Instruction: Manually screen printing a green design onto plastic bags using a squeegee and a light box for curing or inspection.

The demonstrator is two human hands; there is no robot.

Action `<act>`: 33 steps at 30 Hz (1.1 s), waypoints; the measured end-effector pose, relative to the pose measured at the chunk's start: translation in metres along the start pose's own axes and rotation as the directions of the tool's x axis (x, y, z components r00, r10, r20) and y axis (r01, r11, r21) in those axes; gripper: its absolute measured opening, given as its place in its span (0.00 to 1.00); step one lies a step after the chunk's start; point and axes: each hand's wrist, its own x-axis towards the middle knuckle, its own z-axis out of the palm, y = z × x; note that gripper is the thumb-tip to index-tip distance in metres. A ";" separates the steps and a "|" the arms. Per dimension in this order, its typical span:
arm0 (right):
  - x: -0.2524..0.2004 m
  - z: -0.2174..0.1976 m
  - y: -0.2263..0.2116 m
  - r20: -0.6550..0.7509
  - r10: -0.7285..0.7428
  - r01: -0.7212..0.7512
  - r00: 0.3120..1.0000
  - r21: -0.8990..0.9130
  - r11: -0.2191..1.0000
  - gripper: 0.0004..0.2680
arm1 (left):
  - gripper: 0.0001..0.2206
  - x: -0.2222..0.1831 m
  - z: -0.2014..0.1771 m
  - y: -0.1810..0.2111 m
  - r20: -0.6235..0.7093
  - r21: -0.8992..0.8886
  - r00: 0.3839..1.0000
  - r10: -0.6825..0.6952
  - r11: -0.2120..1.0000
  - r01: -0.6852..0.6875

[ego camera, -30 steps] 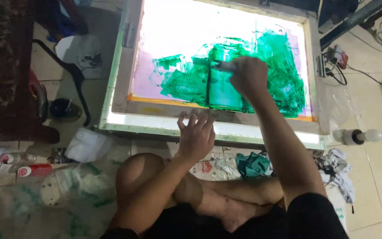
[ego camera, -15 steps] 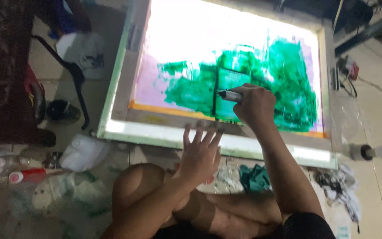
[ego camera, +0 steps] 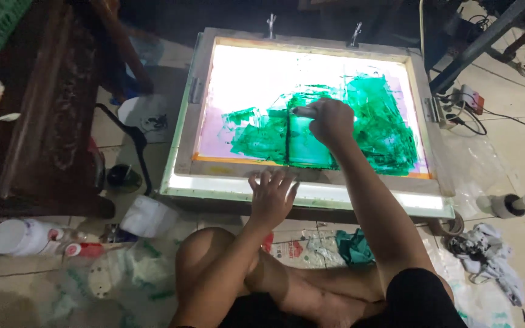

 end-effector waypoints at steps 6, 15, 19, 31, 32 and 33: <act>-0.081 -0.051 0.024 -0.057 0.029 -0.023 0.998 0.116 0.993 0.14 | 0.12 -0.005 0.004 0.002 -0.042 0.048 0.999 0.016 0.999 -0.014; -0.143 -0.035 0.089 -0.036 0.045 -0.046 0.998 -0.013 0.999 0.13 | 0.14 0.006 -0.009 0.017 -0.137 0.112 0.989 0.054 0.993 -0.039; -0.136 -0.035 0.099 0.085 0.082 -0.075 0.993 -0.084 0.994 0.12 | 0.14 0.002 0.001 0.012 -0.127 0.135 0.990 0.063 0.990 -0.045; -0.070 0.030 0.136 -0.079 0.024 -0.027 0.997 -0.033 0.999 0.06 | 0.12 0.006 -0.001 0.011 -0.066 0.149 0.996 0.053 0.988 -0.042; -0.074 0.016 0.137 -0.079 0.026 -0.028 0.997 -0.032 0.999 0.06 | 0.12 0.009 0.002 0.009 -0.065 0.149 0.996 0.054 0.988 -0.043; -0.082 0.003 0.137 -0.043 -0.020 0.019 0.999 -0.009 1.000 0.09 | 0.12 0.008 0.004 0.008 -0.077 0.148 0.995 0.055 0.988 -0.043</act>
